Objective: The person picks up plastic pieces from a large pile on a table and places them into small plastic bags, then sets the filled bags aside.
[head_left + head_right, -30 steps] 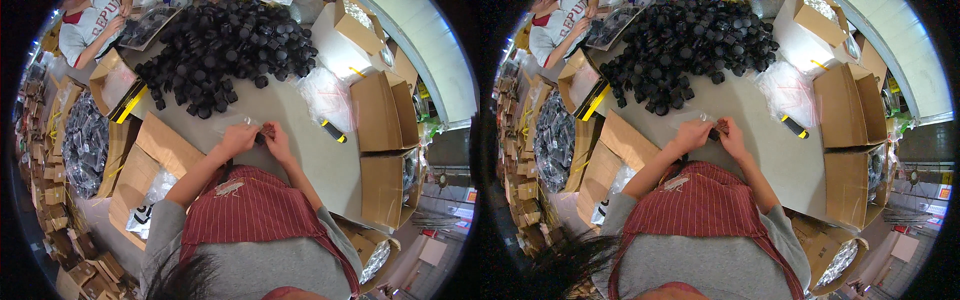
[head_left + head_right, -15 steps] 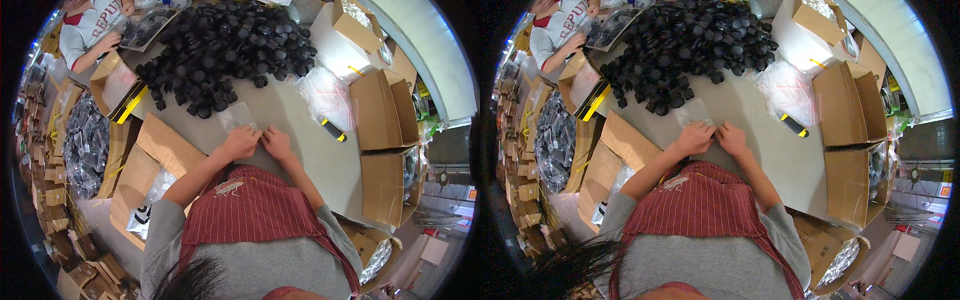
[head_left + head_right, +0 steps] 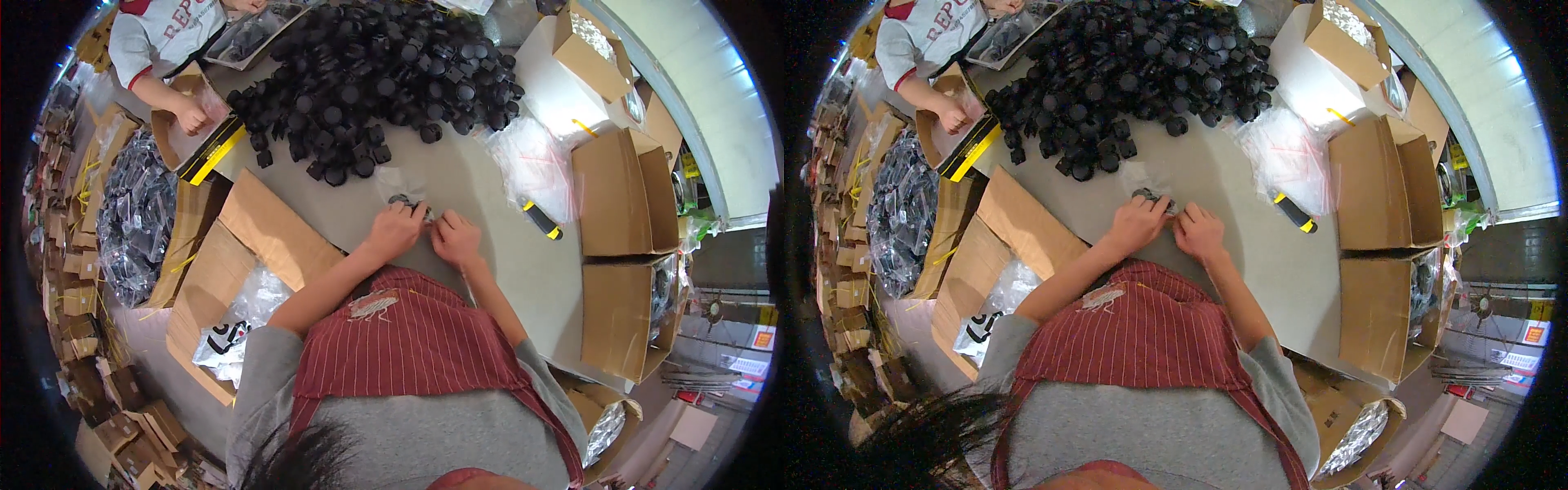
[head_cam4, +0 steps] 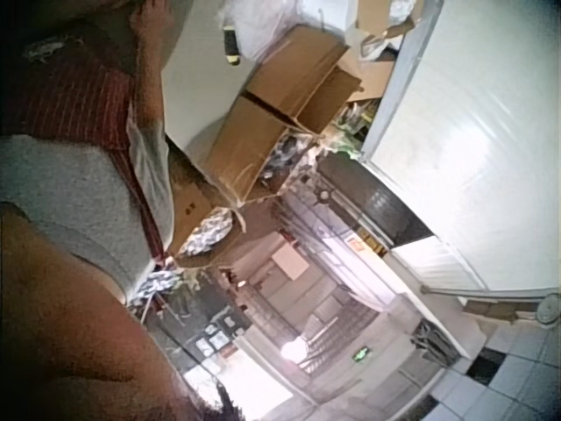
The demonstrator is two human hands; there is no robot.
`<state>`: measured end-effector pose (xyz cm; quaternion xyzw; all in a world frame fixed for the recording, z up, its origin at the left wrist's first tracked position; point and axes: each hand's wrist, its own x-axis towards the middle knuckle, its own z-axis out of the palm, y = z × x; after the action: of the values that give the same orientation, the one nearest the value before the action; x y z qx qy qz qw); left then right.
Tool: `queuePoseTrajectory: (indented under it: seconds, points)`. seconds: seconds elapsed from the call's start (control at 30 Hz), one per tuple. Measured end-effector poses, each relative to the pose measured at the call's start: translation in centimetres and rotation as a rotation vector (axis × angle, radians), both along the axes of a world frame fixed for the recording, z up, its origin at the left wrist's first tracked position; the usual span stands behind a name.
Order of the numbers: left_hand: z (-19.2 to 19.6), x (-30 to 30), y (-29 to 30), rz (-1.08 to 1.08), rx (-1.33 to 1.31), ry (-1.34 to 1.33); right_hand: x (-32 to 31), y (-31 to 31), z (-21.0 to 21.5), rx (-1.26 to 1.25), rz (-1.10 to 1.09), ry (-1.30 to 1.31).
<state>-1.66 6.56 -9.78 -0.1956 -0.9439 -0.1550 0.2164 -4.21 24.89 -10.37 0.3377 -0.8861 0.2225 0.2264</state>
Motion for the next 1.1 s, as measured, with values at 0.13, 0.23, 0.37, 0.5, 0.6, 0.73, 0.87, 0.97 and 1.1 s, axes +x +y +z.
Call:
queuePoseTrajectory:
  seconds: [0.13,0.23,0.37,0.5,0.6,0.73,0.87,0.97,1.1]
  points:
    - [0.1,-0.1,-0.4,0.084,-0.045,0.002,-0.1,-0.3,0.5,0.014,-0.012,-0.002]
    - [-0.4,-0.1,-1.1,0.025,-0.094,0.05,-0.1,-0.6,0.7,0.033,0.003,-0.036]
    - [1.9,0.7,-1.5,-0.127,-0.13,0.099,0.0,-1.4,1.5,0.009,-0.05,-0.252]
    - [0.4,0.8,-1.7,-0.236,0.007,0.119,-0.9,-2.0,1.2,0.1,0.089,-0.294]
    - [0.6,1.1,-1.8,-0.258,-0.047,0.035,-1.4,-2.3,-0.3,0.075,0.121,-0.212]
    - [1.9,1.1,-1.8,-0.045,0.033,0.093,-1.3,-2.5,-0.9,0.006,0.134,-0.153]
    - [1.3,1.1,-2.3,0.08,0.043,0.104,-0.6,-3.1,-0.8,-0.041,0.096,-0.084]
    - [1.1,1.6,-1.8,0.044,0.049,0.05,-0.2,-2.9,-1.7,-0.064,0.084,-0.067]
    - [1.9,1.6,-1.6,-0.024,0.118,0.129,0.3,-2.9,-1.9,-0.144,0.086,-0.098]
